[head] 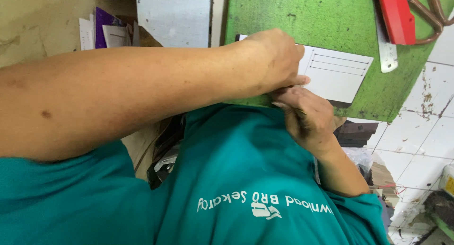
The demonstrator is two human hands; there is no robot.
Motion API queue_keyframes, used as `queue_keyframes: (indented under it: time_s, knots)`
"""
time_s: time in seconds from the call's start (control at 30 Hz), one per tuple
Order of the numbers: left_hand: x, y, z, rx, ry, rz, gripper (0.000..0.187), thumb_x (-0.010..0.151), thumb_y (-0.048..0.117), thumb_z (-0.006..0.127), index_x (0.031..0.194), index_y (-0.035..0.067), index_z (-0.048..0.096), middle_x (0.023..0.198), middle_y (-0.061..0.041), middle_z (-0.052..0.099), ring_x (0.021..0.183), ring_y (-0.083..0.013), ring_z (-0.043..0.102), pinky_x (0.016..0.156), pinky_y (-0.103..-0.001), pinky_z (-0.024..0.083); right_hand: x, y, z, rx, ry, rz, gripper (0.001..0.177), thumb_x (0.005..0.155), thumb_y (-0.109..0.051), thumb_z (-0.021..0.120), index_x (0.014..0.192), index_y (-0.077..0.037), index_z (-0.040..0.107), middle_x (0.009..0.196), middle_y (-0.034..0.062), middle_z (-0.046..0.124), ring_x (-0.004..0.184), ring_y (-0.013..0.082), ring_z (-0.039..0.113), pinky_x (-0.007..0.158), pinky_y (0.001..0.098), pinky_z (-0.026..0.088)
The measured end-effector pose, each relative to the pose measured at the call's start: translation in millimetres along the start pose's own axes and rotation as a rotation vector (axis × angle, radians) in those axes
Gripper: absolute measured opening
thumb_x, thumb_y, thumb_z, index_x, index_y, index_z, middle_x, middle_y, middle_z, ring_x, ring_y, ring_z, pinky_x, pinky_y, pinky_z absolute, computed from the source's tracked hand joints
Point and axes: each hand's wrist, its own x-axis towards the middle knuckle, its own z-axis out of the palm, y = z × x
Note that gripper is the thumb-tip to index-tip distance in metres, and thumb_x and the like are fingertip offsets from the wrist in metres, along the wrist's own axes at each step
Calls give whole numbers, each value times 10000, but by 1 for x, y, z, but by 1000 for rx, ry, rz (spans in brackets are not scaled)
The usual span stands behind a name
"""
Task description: Assembling and trimming leather wallet components using a utility knife, scissors, and a ruler
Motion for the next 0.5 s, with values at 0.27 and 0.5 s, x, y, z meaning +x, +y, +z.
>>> queue_keyframes:
  time_s: [0.27,0.5]
  knots:
    - [-7,7,7,110,16,-57,723,1048,282,486,1668,443,152,1334,-143,527,1148,-366,650,756,-443,588,-22,-2,-10,-81,120,24,105,1068,34,525,1064,62,627,1049,244,729,1002,389,756,933,442,612]
    - [-12,13,17,302,62,-82,743,1055,270,425,1700,394,79,1224,-152,580,993,-320,680,673,-420,557,-41,5,-10,-110,225,-9,107,1067,23,530,1046,74,622,1026,249,728,996,392,760,914,450,630]
